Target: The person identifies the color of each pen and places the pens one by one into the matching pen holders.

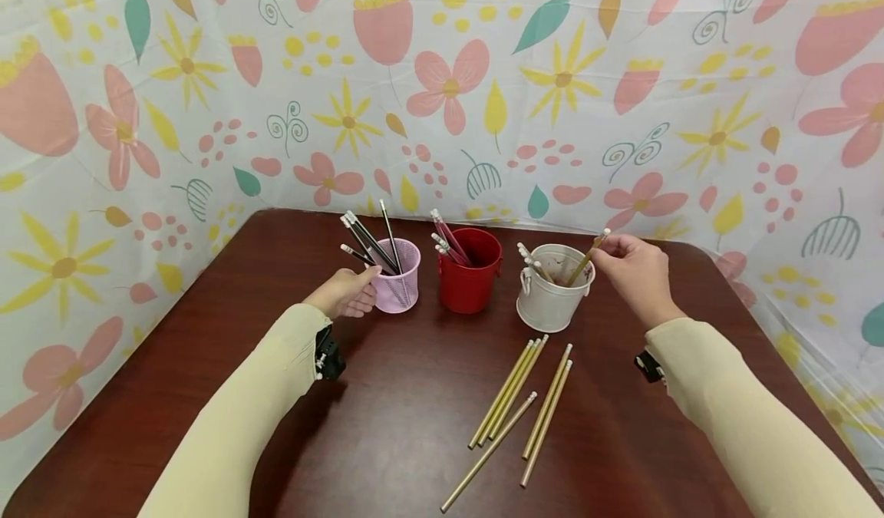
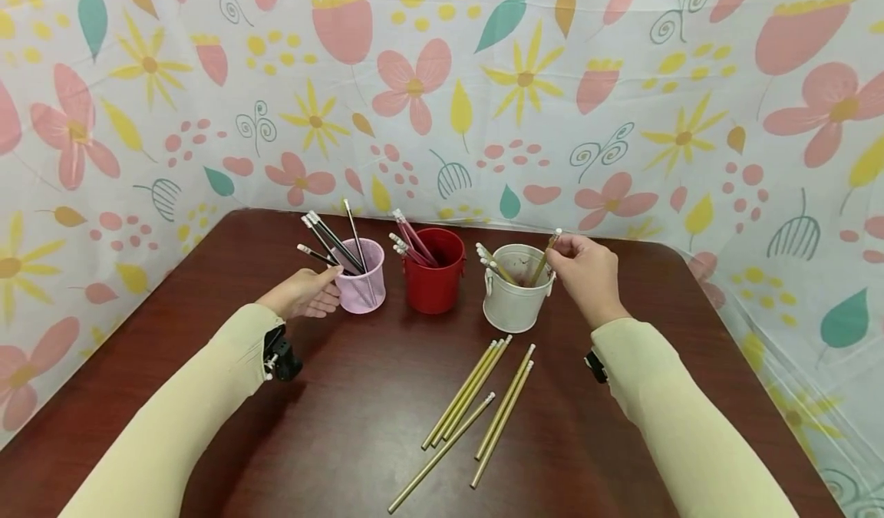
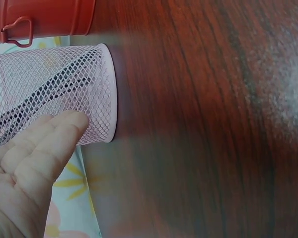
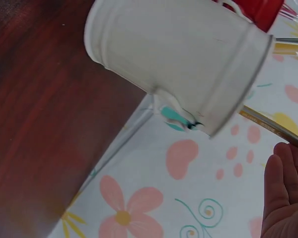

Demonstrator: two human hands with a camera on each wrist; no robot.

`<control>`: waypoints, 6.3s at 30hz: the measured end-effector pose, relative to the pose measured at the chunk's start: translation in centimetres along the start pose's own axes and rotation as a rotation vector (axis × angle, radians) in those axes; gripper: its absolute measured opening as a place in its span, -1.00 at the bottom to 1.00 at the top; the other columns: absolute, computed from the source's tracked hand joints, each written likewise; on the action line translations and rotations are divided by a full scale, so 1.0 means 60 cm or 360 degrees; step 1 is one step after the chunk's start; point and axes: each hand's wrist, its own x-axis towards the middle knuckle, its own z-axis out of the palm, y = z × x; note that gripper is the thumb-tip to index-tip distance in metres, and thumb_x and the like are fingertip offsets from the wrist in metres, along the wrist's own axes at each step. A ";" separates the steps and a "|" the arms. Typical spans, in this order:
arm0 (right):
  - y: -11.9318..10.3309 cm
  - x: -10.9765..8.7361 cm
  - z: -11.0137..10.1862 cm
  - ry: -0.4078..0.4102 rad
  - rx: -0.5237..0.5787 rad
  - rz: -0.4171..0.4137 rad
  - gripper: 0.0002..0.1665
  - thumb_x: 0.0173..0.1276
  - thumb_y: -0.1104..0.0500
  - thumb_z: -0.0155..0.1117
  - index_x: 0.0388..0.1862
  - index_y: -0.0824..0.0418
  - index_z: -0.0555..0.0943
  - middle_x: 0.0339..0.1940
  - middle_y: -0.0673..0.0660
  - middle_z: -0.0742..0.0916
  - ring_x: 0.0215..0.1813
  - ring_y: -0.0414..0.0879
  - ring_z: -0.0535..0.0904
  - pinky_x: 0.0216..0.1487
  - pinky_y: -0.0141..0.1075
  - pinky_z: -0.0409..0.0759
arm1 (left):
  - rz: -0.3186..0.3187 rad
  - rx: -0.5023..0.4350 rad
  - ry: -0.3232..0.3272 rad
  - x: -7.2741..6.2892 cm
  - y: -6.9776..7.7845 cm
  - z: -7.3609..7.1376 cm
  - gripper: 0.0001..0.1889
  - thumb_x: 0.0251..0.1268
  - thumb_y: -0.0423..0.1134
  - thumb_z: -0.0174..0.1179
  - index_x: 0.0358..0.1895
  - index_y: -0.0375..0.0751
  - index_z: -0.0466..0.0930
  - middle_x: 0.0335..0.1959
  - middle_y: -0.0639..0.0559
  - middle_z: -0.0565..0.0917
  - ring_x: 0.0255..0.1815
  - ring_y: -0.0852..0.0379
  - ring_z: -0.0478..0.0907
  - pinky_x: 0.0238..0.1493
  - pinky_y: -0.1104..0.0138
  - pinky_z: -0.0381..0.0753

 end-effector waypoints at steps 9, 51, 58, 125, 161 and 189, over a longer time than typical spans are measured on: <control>0.010 -0.007 0.022 -0.0058 -0.0066 -0.0016 -0.84 0.16 0.25 0.26 -0.38 0.35 0.70 -0.51 0.16 0.72 -0.56 -0.39 0.37 -0.51 -0.48 0.33 | 0.0009 -0.0025 0.0007 -0.003 0.008 0.004 -0.30 0.51 0.05 -0.20 0.17 -0.72 0.31 0.15 -0.54 0.44 0.18 -0.35 0.43 0.19 0.00 0.43; 0.032 -0.102 0.040 -0.1327 -0.0328 0.0302 -0.68 0.17 0.16 0.17 -0.72 0.28 0.56 -0.80 0.00 0.55 -0.71 -0.20 0.46 -0.64 -0.34 0.48 | 0.0054 -0.0060 -0.0014 -0.012 -0.003 -0.014 -0.26 0.51 0.06 -0.25 0.21 -0.76 0.23 0.21 -0.57 0.35 0.25 -0.37 0.35 0.23 -0.02 0.36; 0.027 -0.114 0.054 -0.1463 -0.0369 0.0351 -0.73 0.12 0.26 0.15 -0.74 0.27 0.49 -0.84 0.01 0.49 -0.78 -0.20 0.36 -0.71 -0.39 0.38 | 0.0060 -0.0025 0.0017 -0.008 -0.003 -0.005 -0.26 0.51 0.07 -0.24 0.20 -0.75 0.25 0.19 -0.57 0.37 0.24 -0.36 0.37 0.20 -0.02 0.40; -0.033 -0.056 -0.017 -0.1126 -0.0225 0.0251 -0.79 0.13 0.26 0.17 -0.57 0.38 0.64 -0.73 0.08 0.64 -0.65 -0.13 0.60 -0.56 -0.29 0.61 | 0.0083 -0.0051 -0.0048 -0.006 -0.011 0.003 -0.27 0.52 0.06 -0.26 0.19 -0.75 0.27 0.17 -0.57 0.38 0.22 -0.37 0.38 0.20 -0.03 0.40; -0.120 0.023 -0.177 -0.0415 -0.0119 0.0172 -0.76 0.21 0.17 0.19 -0.48 0.33 0.66 -0.75 -0.16 0.63 -0.60 -0.33 0.52 -0.52 -0.46 0.42 | 0.0097 -0.0033 -0.0034 -0.006 -0.010 0.003 -0.27 0.51 0.06 -0.25 0.19 -0.76 0.25 0.18 -0.56 0.38 0.22 -0.37 0.38 0.20 -0.04 0.39; -0.170 0.100 -0.162 -0.0271 -0.0411 -0.0147 -0.76 0.13 0.15 0.18 -0.53 0.26 0.71 -0.78 -0.18 0.58 -0.68 -0.33 0.38 -0.59 -0.41 0.24 | 0.0083 -0.0033 -0.0011 -0.006 -0.008 0.005 -0.29 0.53 0.03 -0.25 0.17 -0.77 0.28 0.15 -0.56 0.39 0.21 -0.38 0.39 0.18 -0.05 0.41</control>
